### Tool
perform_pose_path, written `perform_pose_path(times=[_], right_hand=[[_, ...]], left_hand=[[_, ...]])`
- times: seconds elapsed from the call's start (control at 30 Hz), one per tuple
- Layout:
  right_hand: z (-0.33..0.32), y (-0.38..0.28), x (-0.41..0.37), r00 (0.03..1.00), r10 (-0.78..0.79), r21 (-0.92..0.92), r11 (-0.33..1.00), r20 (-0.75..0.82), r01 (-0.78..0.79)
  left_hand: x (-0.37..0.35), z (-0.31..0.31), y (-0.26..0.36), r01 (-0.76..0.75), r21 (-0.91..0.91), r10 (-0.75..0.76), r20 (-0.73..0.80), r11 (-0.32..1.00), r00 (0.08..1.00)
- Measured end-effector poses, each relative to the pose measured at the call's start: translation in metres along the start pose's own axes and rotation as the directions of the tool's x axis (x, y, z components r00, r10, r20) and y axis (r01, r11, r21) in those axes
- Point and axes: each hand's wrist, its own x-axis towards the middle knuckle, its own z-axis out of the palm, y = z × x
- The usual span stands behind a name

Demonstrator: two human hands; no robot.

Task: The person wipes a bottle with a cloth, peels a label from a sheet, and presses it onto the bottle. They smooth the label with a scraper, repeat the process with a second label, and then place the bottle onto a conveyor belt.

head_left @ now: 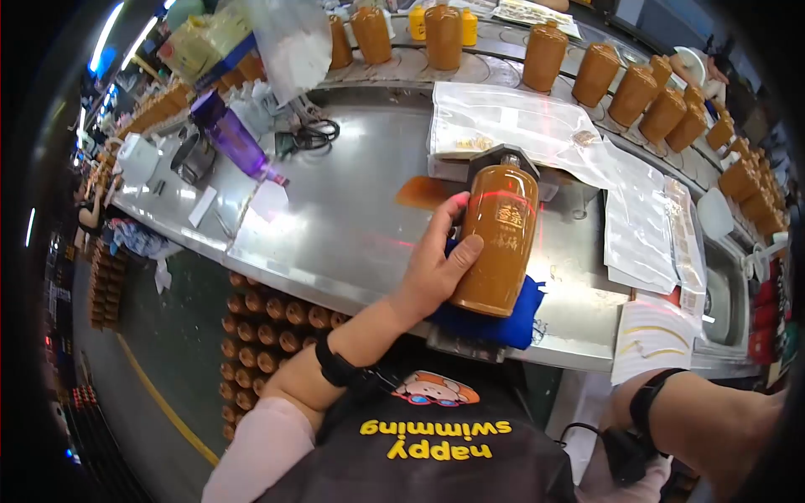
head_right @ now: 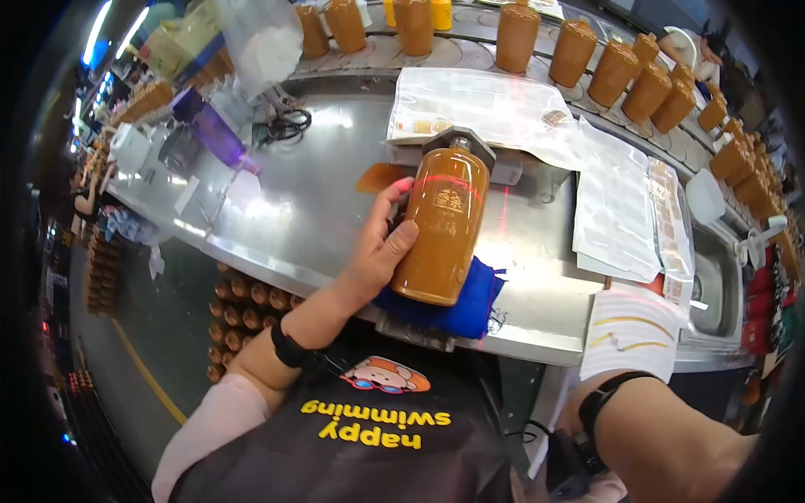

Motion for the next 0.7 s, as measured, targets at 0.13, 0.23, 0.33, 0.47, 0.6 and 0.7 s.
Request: perform_pose_path(times=[0.13,0.23,0.33,0.47,0.6,0.7], right_hand=[[0.004,0.012,-0.006,0.989,0.019,0.033,0.999,-0.144,-0.014],[0.05,0.041,-0.011,0.98,0.076,-0.059,0.996,0.187,-0.066],[0.064,0.048,-0.014,0.964,0.078,-0.065,0.996,0.253,-0.063],[0.051,0.042,-0.019,0.969,0.068,-0.066,0.996,0.236,-0.054],[0.059,0.047,-0.016,0.963,0.064,-0.069,0.996,0.261,-0.048],[0.055,0.043,-0.016,0.963,0.071,-0.084,0.995,0.261,-0.05]], left_hand=[[0.0,-0.002,0.009,-0.027,0.075,0.027,0.001,0.997,1.0],[0.0,-0.004,-0.002,-0.03,0.072,0.03,-0.003,0.997,1.0],[0.0,-0.003,0.001,-0.002,0.039,0.002,0.0,0.999,1.0],[0.001,-0.004,0.0,-0.007,0.034,0.007,0.022,0.999,1.0],[-0.001,-0.005,0.004,0.009,0.015,-0.009,0.009,1.0,1.0],[-0.001,0.0,0.006,0.021,0.002,-0.021,0.022,1.0,1.0]])
